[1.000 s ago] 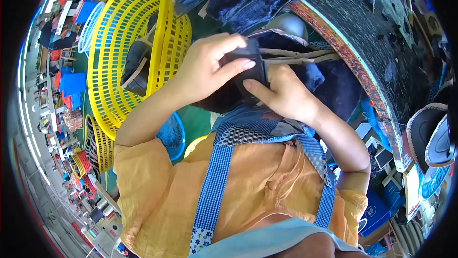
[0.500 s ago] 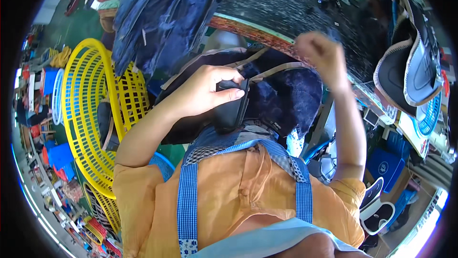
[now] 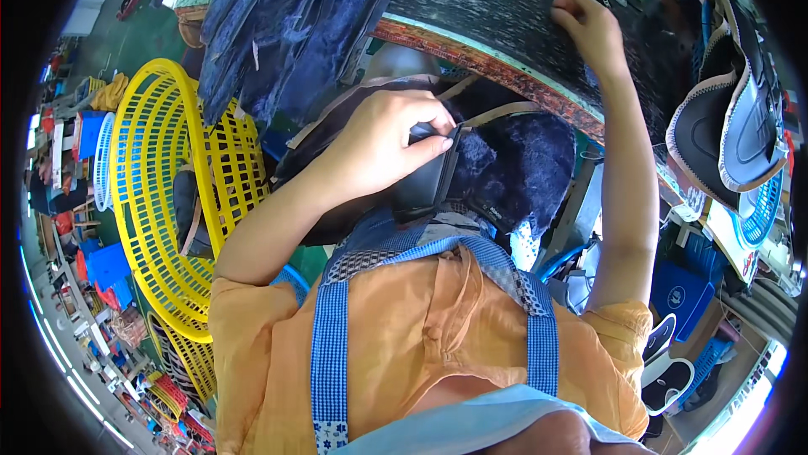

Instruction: Assembling and preparing shoe uppers by hand at a workbench.

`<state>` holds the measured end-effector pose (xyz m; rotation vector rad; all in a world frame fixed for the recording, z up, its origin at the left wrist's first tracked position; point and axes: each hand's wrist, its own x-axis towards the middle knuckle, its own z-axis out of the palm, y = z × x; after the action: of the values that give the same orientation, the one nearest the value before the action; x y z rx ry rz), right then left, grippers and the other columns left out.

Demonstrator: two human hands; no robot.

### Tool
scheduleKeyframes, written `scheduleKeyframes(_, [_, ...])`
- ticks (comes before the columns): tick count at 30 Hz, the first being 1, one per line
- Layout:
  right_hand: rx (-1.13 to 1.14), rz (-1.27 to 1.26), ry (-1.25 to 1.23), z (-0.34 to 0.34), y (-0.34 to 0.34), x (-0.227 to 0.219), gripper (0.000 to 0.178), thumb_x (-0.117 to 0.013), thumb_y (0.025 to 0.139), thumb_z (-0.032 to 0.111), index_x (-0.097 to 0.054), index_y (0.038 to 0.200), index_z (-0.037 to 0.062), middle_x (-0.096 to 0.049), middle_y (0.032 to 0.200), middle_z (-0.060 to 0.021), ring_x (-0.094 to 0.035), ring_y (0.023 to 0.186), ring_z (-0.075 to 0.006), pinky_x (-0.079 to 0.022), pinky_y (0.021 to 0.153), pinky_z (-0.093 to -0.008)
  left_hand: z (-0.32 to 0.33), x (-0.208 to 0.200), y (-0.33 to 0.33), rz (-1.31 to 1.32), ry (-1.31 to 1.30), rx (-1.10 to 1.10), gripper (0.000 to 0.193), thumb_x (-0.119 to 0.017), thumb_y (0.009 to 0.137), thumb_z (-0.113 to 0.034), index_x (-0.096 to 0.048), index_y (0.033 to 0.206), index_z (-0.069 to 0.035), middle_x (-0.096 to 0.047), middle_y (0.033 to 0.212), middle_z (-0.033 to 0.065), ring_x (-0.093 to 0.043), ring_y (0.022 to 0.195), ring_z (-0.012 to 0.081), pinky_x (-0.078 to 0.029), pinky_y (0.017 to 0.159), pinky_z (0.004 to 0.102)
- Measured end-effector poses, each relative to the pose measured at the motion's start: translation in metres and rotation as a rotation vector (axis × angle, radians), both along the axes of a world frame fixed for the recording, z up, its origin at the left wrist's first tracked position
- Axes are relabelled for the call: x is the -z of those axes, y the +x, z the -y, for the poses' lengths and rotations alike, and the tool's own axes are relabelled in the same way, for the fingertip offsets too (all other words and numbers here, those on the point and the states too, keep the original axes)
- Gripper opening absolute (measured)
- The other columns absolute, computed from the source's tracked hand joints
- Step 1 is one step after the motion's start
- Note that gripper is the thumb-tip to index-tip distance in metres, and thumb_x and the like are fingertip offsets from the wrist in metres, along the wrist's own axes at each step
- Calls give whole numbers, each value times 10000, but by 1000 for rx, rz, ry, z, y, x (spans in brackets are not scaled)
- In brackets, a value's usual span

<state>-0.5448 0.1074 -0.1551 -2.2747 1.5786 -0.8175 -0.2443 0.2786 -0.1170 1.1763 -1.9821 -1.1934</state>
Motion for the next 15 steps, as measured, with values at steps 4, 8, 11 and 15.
scheduleKeyframes(4, [-154, 721, 247, -40, 28, -16, 166, -614, 948, 112, -619, 1094, 33, -652, 883, -17, -573, 814, -83, -460, 761, -230, -5, -6, -1, -63, 31, -49, 179, -751, 791, -128, -668, 889, -3, -695, 839, 91, -665, 769, 204, -494, 737, 317])
scheduleKeyframes(8, [-278, 808, 571, -111, 68, -19, 196, -629, 959, 232, -626, 1024, 47, -615, 860, -8, -557, 822, -91, -453, 779, -242, -1, -2, 6, -108, 145, -22, 189, -767, 819, -169, -682, 887, -15, -687, 801, 60, -617, 747, 122, -481, 733, 289])
scheduleKeyframes(11, [-485, 981, 695, -139, 82, -13, 212, -621, 962, 242, -635, 980, 31, -635, 883, -35, -580, 841, -126, -467, 798, -279, 1, -7, 3, -113, 260, 0, 177, -762, 828, -166, -684, 884, -16, -681, 791, 45, -601, 746, 98, -478, 727, 283])
scheduleKeyframes(15, [-502, 1059, 747, -145, 89, -15, 168, -638, 948, 184, -655, 937, 17, -647, 909, -56, -594, 828, -134, -494, 756, -280, -3, -3, 3, -155, 173, 20, 169, -759, 832, -162, -688, 889, -19, -679, 790, 42, -595, 742, 91, -474, 718, 273])
